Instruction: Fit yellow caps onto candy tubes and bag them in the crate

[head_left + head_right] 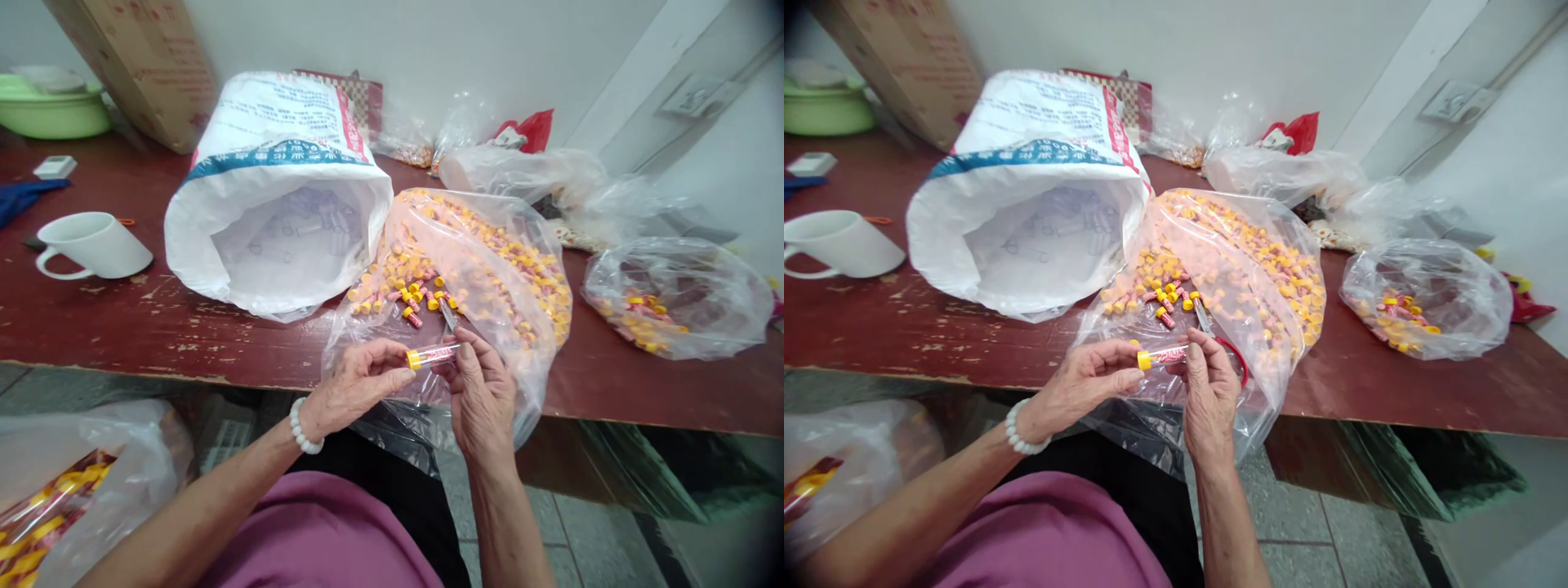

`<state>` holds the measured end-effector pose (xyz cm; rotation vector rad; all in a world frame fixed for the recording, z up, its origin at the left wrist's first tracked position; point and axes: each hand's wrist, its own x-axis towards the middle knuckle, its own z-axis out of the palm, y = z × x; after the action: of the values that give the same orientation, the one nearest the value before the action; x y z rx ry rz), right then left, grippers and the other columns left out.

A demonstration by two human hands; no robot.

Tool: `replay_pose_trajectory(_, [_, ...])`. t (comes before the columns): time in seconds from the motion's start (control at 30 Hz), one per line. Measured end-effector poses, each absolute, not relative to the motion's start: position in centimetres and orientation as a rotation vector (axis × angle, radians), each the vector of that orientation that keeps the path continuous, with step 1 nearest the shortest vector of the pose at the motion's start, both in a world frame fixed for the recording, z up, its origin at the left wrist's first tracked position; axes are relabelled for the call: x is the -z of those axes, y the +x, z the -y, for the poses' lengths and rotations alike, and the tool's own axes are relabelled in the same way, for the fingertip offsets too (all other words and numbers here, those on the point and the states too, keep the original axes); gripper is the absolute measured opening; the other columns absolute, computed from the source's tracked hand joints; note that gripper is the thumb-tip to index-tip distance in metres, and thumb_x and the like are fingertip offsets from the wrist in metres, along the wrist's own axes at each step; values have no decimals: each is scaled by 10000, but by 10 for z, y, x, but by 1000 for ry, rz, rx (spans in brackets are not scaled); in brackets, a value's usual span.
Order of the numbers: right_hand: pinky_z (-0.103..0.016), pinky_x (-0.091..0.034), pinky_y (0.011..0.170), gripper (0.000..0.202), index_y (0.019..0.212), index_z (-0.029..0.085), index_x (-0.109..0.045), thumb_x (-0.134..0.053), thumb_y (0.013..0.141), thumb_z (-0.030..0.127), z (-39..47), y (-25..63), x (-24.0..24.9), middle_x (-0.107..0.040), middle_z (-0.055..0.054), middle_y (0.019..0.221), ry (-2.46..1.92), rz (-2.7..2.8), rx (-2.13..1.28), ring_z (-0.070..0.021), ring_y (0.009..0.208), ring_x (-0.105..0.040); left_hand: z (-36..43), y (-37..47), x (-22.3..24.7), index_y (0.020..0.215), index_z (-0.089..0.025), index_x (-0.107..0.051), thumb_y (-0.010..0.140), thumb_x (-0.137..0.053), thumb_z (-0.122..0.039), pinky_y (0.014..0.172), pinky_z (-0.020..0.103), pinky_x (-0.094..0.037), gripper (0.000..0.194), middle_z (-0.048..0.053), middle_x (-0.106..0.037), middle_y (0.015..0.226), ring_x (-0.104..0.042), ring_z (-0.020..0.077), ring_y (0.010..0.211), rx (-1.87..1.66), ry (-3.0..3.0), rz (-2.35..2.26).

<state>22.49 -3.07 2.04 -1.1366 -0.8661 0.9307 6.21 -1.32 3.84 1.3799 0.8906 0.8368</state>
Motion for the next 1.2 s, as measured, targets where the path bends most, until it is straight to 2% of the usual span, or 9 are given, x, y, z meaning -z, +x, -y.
replay_pose_trajectory(0.1, [-291,-497,742,262,1113,230,-585,-542,877,336,42,228,-25,-588,-54,1075,-1205,1212,-817,-147,869,-577,20,62,-47,1043,-173,-664,811,-595,-308,777,249,-506,277,68,-686,960,-635,169,872,-869,1496,-958])
replay_pose_trajectory(0.2, [-303,-471,805,253,1124,243,-585,-554,873,264,52,235,-33,-571,-56,1070,-1202,1592,-678,-171,970,-552,26,59,-56,1048,-178,-672,822,-574,-293,782,268,-516,272,63,-699,928,-649,180,842,-839,1650,-991])
replay_pose_trajectory(0.37, [-323,-456,838,272,1150,243,-565,-547,880,216,63,244,-42,-564,-63,1061,-1155,1805,-612,-178,988,-544,34,54,-65,1027,-180,-685,834,-551,-255,713,231,-514,247,47,-711,913,-652,156,767,-802,1844,-941])
replay_pose_trajectory(0.57, [-322,-451,851,273,1137,237,-538,-565,869,190,74,242,-44,-554,-61,1048,-1144,1853,-510,-179,1010,-529,42,52,-64,1038,-155,-676,809,-565,-184,678,194,-502,257,41,-721,864,-647,124,695,-916,2017,-941])
replay_pose_trajectory(0.77, [-306,-455,830,259,1137,216,-494,-529,884,177,81,241,-44,-564,-56,1042,-1149,1884,-561,-165,976,-539,45,53,-65,1001,-126,-665,772,-557,-99,637,153,-493,254,21,-719,798,-643,91,656,-1029,2195,-870])
replay_pose_trajectory(1.03, [-300,-452,861,305,1189,192,-489,-515,889,146,83,242,-47,-562,-69,1083,-1129,1959,-526,-161,1013,-523,46,57,-63,950,-88,-663,719,-566,-42,691,118,-489,255,31,-719,802,-655,76,693,-1145,2314,-860])
replay_pose_trajectory(1.2, [-341,-467,839,372,1245,140,-454,-538,886,195,86,239,-44,-589,-102,1057,-1206,2127,-307,-194,973,-534,47,56,-61,933,-103,-665,658,-563,-9,670,125,-488,308,21,-711,794,-640,77,674,-1114,2311,-840])
